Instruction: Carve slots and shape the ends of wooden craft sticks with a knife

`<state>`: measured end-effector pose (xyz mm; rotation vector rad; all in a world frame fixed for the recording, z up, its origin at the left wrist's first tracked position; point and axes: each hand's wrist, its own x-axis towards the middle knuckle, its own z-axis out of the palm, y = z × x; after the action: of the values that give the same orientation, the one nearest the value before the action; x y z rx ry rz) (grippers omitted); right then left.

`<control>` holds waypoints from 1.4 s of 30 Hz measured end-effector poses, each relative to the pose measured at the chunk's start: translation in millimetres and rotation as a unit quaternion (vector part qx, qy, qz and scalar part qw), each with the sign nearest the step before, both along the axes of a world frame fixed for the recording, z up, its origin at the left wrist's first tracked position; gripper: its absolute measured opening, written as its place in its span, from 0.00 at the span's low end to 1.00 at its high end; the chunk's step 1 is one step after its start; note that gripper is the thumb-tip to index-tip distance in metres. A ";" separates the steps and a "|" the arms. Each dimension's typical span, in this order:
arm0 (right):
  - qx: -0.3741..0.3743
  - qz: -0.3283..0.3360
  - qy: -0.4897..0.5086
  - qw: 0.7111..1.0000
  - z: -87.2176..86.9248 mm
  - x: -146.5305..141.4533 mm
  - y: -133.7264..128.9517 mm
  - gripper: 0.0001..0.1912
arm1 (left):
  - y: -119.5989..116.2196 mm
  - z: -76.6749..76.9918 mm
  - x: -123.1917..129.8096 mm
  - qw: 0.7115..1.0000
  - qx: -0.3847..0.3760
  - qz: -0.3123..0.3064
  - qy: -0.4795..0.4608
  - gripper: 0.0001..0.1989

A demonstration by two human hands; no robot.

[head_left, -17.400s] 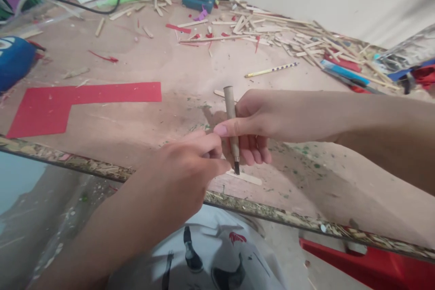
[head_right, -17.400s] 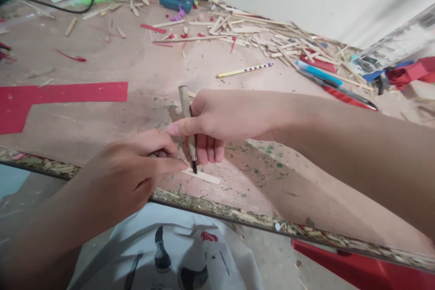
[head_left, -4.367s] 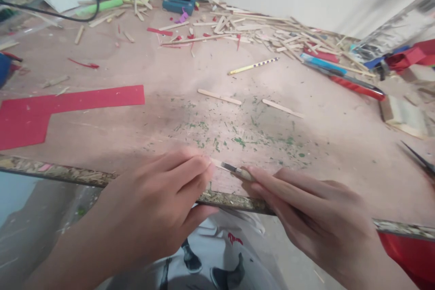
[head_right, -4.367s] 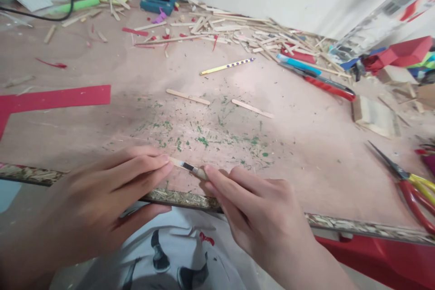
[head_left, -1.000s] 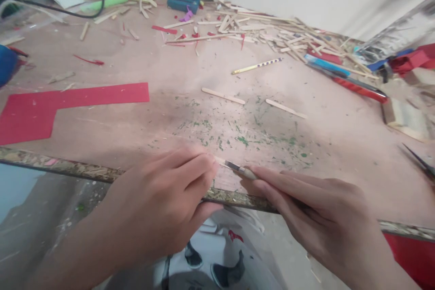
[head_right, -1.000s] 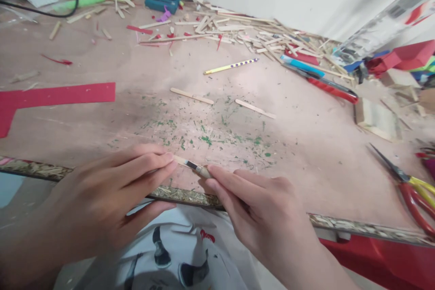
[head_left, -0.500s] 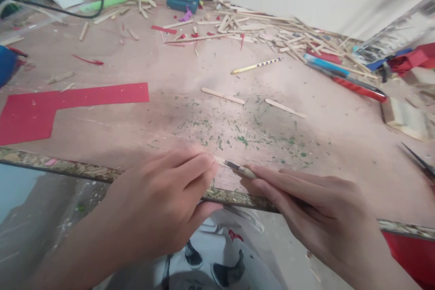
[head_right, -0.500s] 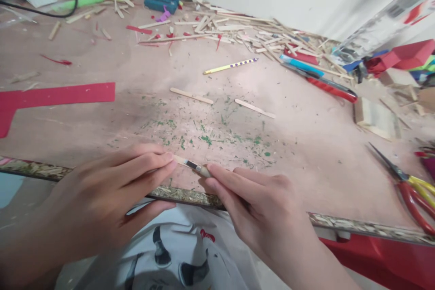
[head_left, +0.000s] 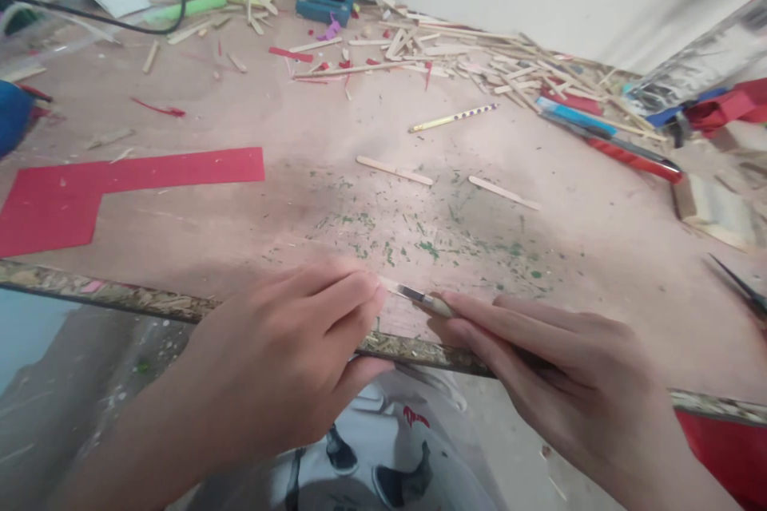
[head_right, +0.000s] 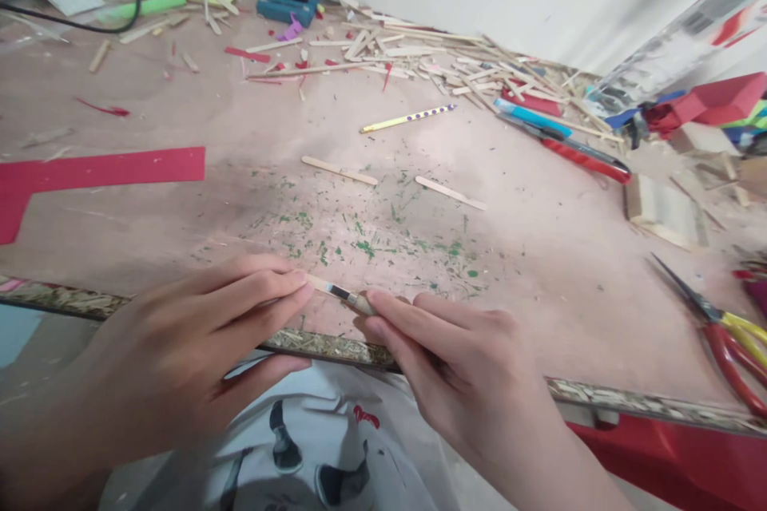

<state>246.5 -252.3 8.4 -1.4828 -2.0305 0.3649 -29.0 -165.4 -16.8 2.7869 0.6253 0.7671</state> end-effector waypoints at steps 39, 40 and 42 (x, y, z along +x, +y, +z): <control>0.088 0.016 -0.113 0.990 -7.5 -7.7 0.7 0.11 | -2.5 0.2 0.8 0.999 0.039 0.018 0.014 0.16; 0.084 0.015 -0.113 0.990 -7.5 -7.7 0.8 0.12 | -2.2 0.3 0.7 0.999 0.041 0.019 0.017 0.16; 0.078 0.015 -0.109 0.991 -8.2 -7.3 0.2 0.13 | -1.8 0.1 0.2 0.999 0.044 0.021 0.021 0.17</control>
<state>239.2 -252.1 0.2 -1.4498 -2.1973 0.0562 -28.9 -167.2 -16.7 2.8845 0.6755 0.7632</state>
